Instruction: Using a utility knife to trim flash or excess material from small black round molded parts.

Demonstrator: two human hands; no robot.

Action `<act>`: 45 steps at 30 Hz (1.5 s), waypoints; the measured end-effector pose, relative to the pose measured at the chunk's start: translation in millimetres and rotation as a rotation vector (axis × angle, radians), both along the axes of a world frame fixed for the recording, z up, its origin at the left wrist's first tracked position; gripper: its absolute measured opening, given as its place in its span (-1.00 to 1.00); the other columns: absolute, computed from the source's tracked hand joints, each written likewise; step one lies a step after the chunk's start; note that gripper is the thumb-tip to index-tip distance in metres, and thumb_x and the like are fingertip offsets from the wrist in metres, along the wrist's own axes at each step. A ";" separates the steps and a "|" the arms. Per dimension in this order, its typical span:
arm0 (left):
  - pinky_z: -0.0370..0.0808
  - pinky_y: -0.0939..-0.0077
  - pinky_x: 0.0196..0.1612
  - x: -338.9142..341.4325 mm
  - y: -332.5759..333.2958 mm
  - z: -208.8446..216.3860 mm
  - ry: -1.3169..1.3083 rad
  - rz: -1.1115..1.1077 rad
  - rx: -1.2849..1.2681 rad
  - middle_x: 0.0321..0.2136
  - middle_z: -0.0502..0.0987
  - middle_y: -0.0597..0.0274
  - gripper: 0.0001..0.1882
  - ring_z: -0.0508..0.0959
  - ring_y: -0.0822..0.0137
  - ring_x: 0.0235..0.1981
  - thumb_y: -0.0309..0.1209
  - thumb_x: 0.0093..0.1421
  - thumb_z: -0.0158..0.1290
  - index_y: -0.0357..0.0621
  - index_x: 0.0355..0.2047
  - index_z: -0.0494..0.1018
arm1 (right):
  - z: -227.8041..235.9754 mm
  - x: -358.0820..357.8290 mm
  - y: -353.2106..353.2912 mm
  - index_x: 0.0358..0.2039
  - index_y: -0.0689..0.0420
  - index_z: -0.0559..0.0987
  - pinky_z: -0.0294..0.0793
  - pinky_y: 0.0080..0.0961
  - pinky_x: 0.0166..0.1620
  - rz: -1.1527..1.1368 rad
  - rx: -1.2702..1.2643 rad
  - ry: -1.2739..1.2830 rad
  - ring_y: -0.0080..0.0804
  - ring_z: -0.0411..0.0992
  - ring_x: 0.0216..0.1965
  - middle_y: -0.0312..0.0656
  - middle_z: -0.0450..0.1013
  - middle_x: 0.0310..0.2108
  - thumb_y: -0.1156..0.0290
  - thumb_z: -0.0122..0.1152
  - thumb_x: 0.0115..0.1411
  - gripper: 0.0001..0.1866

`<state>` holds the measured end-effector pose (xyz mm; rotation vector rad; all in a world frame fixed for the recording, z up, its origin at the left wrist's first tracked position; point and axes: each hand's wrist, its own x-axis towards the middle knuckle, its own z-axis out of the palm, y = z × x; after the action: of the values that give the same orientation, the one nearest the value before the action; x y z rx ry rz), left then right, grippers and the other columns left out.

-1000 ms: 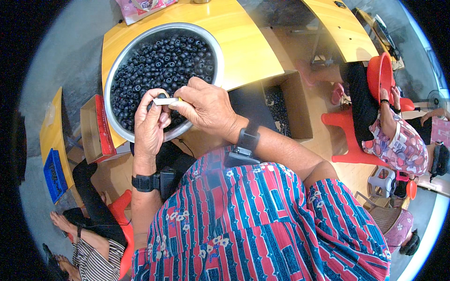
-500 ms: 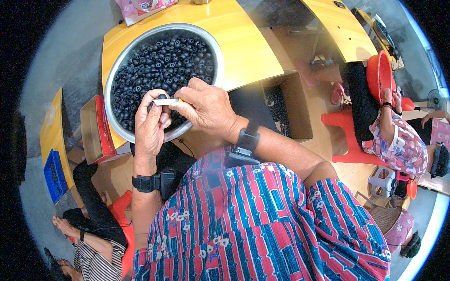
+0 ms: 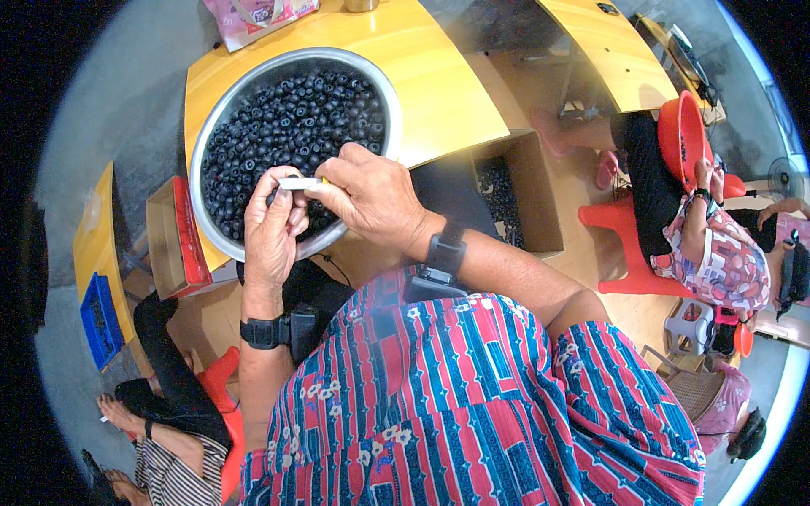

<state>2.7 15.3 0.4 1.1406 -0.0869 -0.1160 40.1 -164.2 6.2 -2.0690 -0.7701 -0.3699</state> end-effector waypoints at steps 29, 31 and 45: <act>0.22 0.81 -0.57 5.5 1.9 1.7 0.156 0.056 -0.239 -0.43 0.41 0.39 -0.79 0.31 0.65 -0.56 -0.33 0.36 -0.03 -0.18 -0.10 0.39 | 4.4 13.6 24.9 -0.35 0.09 0.66 0.40 -0.47 -0.53 0.034 0.259 -0.201 -0.36 0.41 -0.57 -0.24 0.37 -0.60 0.58 0.37 -0.12 -0.76; 0.22 0.82 -0.57 5.0 2.4 0.8 0.158 0.057 -0.240 -0.43 0.41 0.40 -0.79 0.31 0.65 -0.56 -0.33 0.36 -0.03 -0.18 -0.10 0.39 | 5.6 13.2 23.8 -0.35 0.09 0.66 0.41 -0.52 -0.52 0.028 0.234 -0.217 -0.41 0.43 -0.57 -0.26 0.40 -0.59 0.57 0.41 -0.14 -0.74; 0.20 0.83 -0.55 2.8 -0.8 2.6 0.082 0.034 -0.123 -0.43 0.40 0.42 -0.77 0.28 0.67 -0.55 -0.29 0.39 -0.09 -0.17 -0.09 0.37 | 12.1 7.8 20.0 -0.44 0.08 0.59 0.40 -0.45 -0.52 0.025 0.229 -0.153 -0.32 0.41 -0.57 -0.23 0.34 -0.58 0.59 0.35 -0.13 -0.80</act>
<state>5.5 14.5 2.9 1.0124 -0.0013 -0.1252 47.9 -144.2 18.3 -1.8302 -0.8044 -0.5809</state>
